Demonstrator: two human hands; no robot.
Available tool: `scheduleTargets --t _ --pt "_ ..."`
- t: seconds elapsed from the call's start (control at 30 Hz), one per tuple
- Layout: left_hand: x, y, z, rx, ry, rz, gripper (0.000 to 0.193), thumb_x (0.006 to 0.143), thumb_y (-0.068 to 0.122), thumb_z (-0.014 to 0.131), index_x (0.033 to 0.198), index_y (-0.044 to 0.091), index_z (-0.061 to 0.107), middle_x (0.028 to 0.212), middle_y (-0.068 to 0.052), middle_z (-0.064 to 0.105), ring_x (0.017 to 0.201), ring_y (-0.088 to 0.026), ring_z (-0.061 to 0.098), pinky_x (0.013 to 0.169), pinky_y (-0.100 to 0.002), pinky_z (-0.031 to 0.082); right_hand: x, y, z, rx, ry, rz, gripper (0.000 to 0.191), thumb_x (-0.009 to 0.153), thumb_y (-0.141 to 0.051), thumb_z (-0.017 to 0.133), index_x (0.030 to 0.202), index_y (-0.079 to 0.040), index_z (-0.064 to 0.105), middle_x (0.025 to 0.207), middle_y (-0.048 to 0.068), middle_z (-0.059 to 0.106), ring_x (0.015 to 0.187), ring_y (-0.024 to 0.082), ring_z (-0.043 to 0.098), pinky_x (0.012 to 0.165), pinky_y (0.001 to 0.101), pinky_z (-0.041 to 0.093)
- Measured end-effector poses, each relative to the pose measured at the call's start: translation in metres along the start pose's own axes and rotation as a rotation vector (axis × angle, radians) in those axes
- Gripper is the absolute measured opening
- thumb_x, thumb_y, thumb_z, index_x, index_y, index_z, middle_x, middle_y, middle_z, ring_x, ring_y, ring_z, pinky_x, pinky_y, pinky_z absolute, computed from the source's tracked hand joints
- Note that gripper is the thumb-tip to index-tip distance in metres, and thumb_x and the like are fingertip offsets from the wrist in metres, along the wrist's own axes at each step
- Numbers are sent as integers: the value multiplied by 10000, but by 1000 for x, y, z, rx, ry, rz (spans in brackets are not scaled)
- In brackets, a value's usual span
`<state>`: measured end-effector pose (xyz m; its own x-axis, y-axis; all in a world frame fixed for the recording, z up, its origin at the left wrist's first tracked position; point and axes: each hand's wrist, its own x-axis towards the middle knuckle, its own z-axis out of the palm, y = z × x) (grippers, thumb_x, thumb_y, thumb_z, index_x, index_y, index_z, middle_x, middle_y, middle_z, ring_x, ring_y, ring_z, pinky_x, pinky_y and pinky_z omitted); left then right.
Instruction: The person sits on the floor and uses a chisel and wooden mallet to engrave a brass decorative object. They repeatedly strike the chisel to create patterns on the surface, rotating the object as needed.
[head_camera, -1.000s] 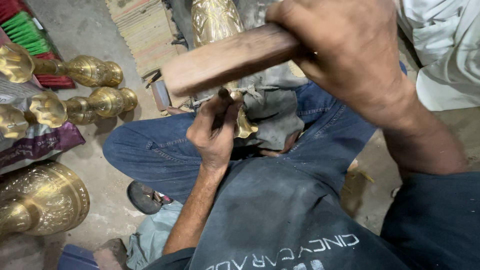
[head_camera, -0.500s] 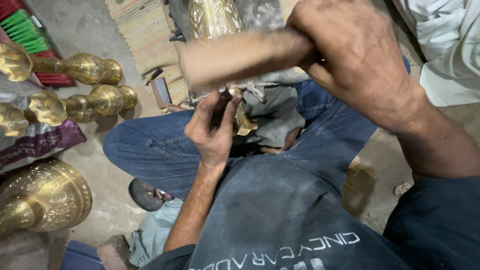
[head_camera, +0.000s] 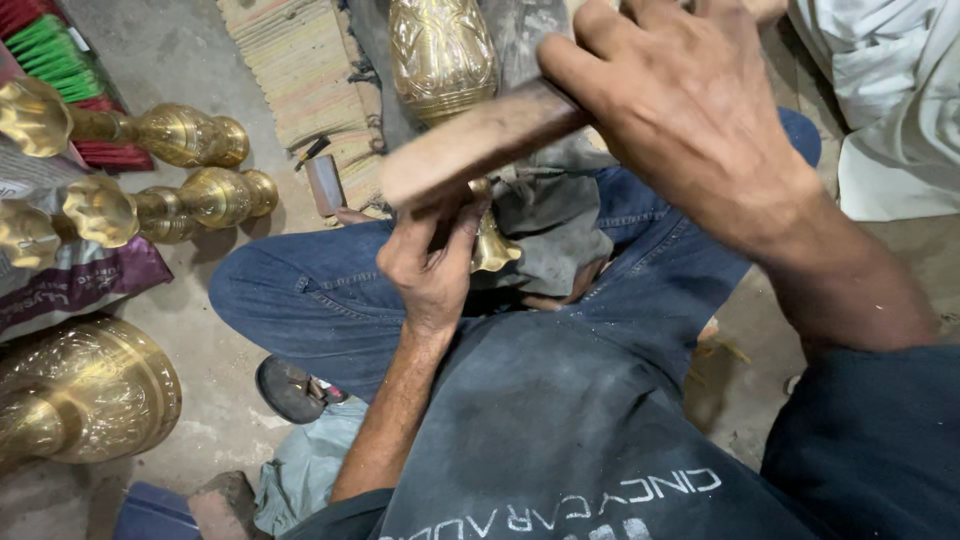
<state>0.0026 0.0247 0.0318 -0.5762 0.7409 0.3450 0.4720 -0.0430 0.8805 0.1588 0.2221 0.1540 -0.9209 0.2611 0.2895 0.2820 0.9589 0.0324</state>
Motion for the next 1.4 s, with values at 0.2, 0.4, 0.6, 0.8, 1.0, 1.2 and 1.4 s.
scheduleTargets --t 0.2,0.4,0.6,0.8,1.0,1.2,1.4 --pt "2 1 -6 -328 229 -286 270 1029 17 739 1273 -12 627 1054 -103 767 924 -147 758 862 -290 647 43 1 36 285 -25 193 608 893 -507 846 1126 20 653 892 191 678 800 376 677 685 493 531" --pt "6 0 -19 -374 213 -368 279 1036 8 703 1292 -30 599 1016 -123 754 922 -161 758 826 -302 662 83 17 105 467 -230 262 805 836 -704 822 1128 41 730 806 204 718 672 339 717 590 455 582" --pt "-2 3 -11 -414 131 -353 304 1031 -11 702 1319 -36 610 1048 -104 741 964 -158 756 879 -302 658 67 39 135 916 -165 206 796 841 -610 875 1250 50 695 1031 202 740 880 307 735 744 412 616" --pt "-3 6 4 -369 46 -226 324 1030 -43 719 1335 -34 612 1199 -106 746 1043 -165 751 957 -310 639 64 42 140 943 -452 495 805 782 -609 846 1267 18 708 975 225 728 814 316 699 685 451 577" --pt "5 11 2 -99 -24 -65 339 977 -61 782 1293 -18 668 1119 -95 766 997 -143 761 889 -282 637 43 33 122 733 -45 287 699 905 -525 870 1221 61 660 966 188 708 849 270 702 711 415 572" --pt "7 11 1 12 -19 27 346 969 -41 804 1277 -11 650 1142 -98 748 988 -139 756 878 -273 626 -10 28 78 448 135 134 442 986 -196 803 1321 18 609 1058 164 661 955 331 661 850 435 521" --pt "4 7 -4 -2 -12 -18 343 988 -14 794 1300 -17 651 1116 -119 775 969 -151 757 883 -285 623 -28 19 22 129 157 42 345 960 -125 777 1269 -85 630 1131 74 690 1027 250 686 891 371 510"
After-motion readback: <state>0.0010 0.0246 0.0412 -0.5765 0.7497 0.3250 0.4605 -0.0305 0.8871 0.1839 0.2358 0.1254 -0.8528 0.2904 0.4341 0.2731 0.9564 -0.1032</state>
